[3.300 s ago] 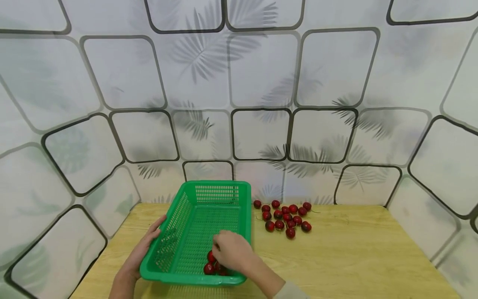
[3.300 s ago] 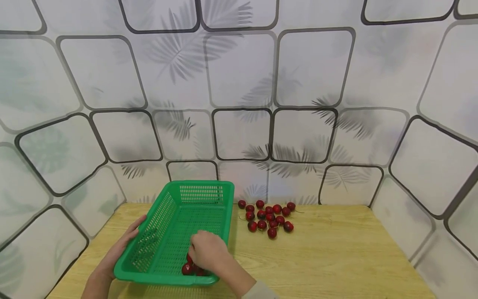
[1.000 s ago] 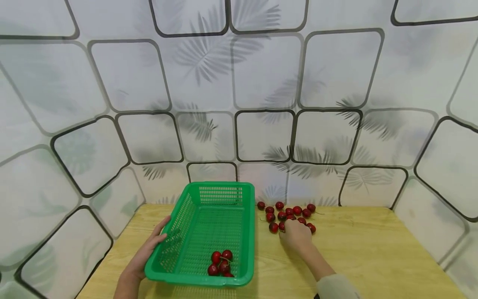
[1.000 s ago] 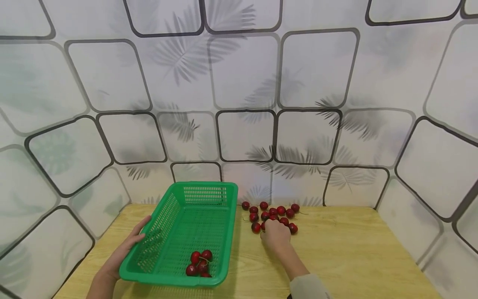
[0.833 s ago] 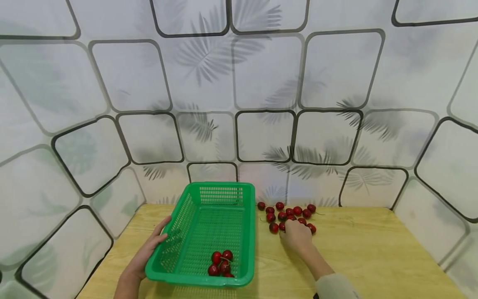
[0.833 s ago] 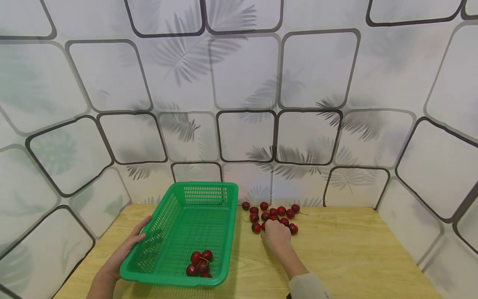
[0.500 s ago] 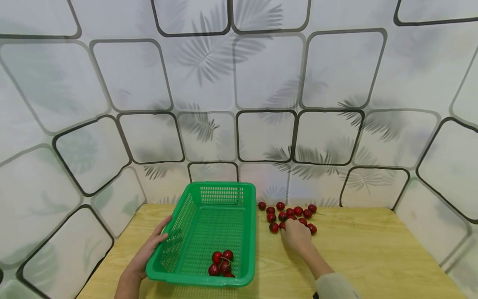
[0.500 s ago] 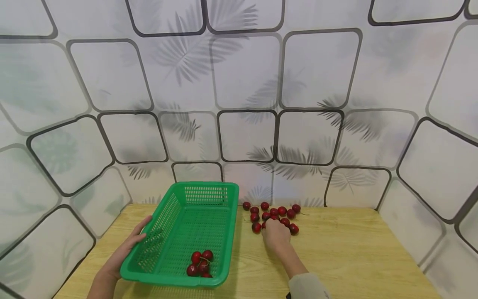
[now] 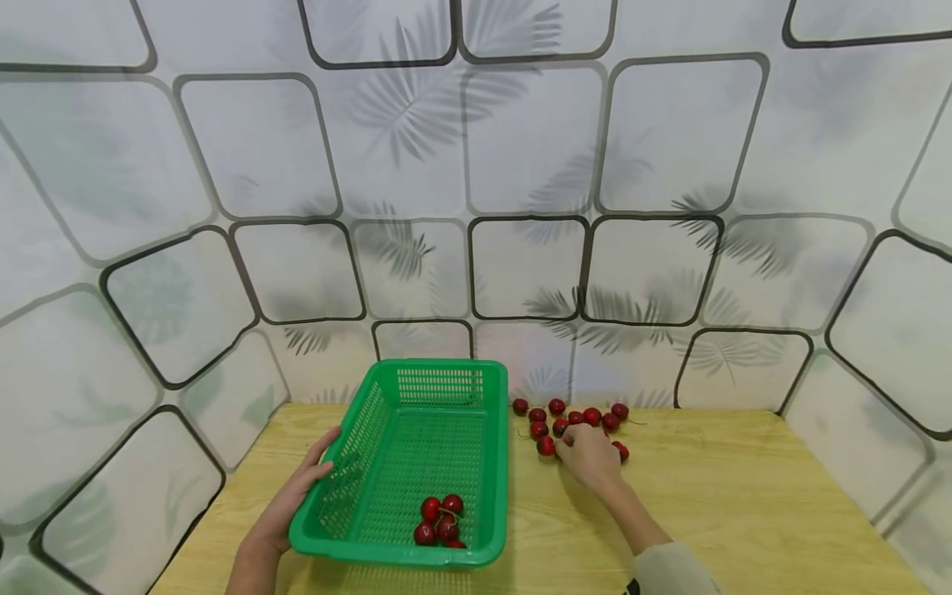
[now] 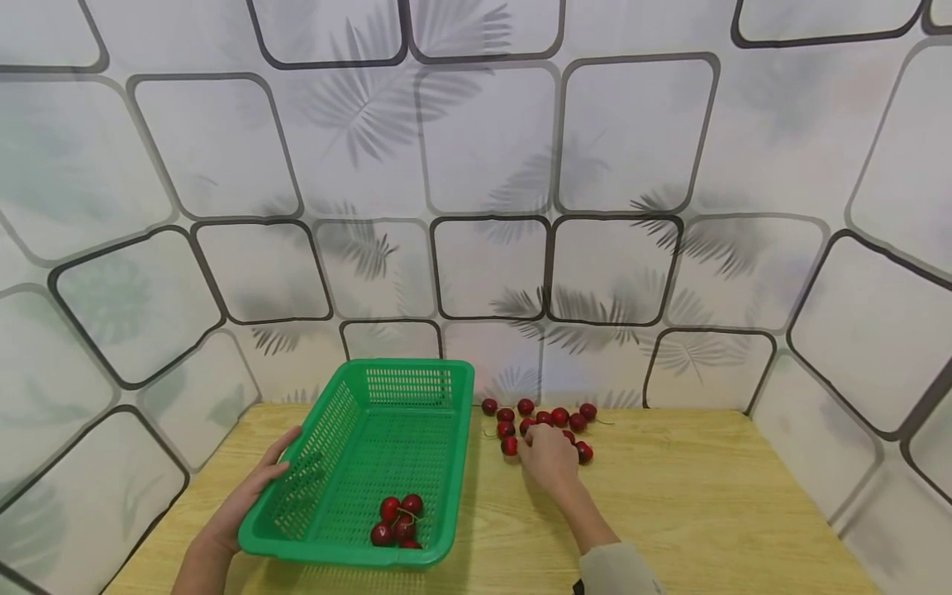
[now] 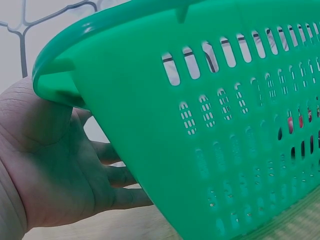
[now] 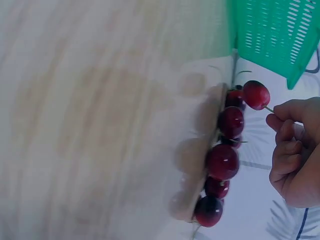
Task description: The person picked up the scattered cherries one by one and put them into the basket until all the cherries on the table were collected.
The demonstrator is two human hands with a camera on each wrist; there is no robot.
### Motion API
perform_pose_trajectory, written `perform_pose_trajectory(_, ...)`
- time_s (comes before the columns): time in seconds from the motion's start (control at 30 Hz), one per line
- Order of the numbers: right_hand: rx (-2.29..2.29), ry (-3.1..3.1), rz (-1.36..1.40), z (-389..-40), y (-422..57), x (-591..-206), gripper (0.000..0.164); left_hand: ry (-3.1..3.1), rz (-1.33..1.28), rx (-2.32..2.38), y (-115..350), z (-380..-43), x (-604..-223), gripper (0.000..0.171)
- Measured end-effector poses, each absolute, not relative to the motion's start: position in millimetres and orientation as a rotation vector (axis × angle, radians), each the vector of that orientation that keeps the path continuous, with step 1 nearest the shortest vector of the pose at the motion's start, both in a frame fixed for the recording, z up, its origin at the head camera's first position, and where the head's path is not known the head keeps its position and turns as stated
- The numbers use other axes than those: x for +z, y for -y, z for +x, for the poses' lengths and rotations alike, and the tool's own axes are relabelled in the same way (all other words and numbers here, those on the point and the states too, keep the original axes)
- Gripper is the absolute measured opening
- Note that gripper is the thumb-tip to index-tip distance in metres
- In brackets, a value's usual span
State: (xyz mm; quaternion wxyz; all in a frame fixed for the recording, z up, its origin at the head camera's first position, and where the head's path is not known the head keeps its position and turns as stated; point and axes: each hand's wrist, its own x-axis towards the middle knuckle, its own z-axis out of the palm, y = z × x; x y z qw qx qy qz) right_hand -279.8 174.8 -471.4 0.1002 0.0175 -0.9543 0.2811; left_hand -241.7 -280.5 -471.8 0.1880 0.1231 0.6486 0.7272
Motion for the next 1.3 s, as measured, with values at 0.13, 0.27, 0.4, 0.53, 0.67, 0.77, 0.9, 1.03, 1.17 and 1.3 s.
perform_pose_trajectory(0.13, 0.876, 2.754, 0.08, -278, -172, -461, 0.042, -1.82, 0.354, 2.046, 282, -242, -472, 0.06)
perform_pose_trajectory(0.27, 0.907, 2.679, 0.132, -275, -166, -451, 0.037, -1.824, 0.346, 2.048, 283, -242, -472, 0.06)
perform_pose_trajectory(0.4, 0.92, 2.613, 0.174, -268, -156, -436, 0.03, -1.807, 0.372, 2.053, 285, -242, -472, 0.06)
perform_pose_trajectory(0.53, 0.928, 2.546, 0.223, -259, -143, -422, 0.019, -1.808, 0.368, 2.058, 284, -242, -472, 0.06)
perform_pose_trajectory(0.67, 0.941, 2.469, 0.314, -251, -127, -411, 0.013, -1.825, 0.339, 2.056, 283, -243, -472, 0.06)
perform_pose_trajectory(0.77, 0.945, 2.422, 0.386, -244, -114, -406, 0.01, -1.825, 0.358, 2.05, 283, -243, -472, 0.06)
perform_pose_trajectory(0.9, 0.893, 2.358, 0.5, -237, -95, -404, 0.008, -1.82, 0.373, 2.048, 283, -243, -471, 0.06)
perform_pose_trajectory(1.03, 0.831, 2.311, 0.634, -234, -76, -408, 0.009, -1.836, 0.337, 2.045, 282, -243, -470, 0.061)
perform_pose_trajectory(1.17, 0.789, 2.341, 0.728, -230, -60, -413, 0.01, -1.842, 0.321, 2.038, 281, -243, -470, 0.062)
perform_pose_trajectory(1.3, 0.731, 2.401, 0.777, -227, -46, -416, 0.012, -1.827, 0.335, 2.037, 281, -243, -471, 0.061)
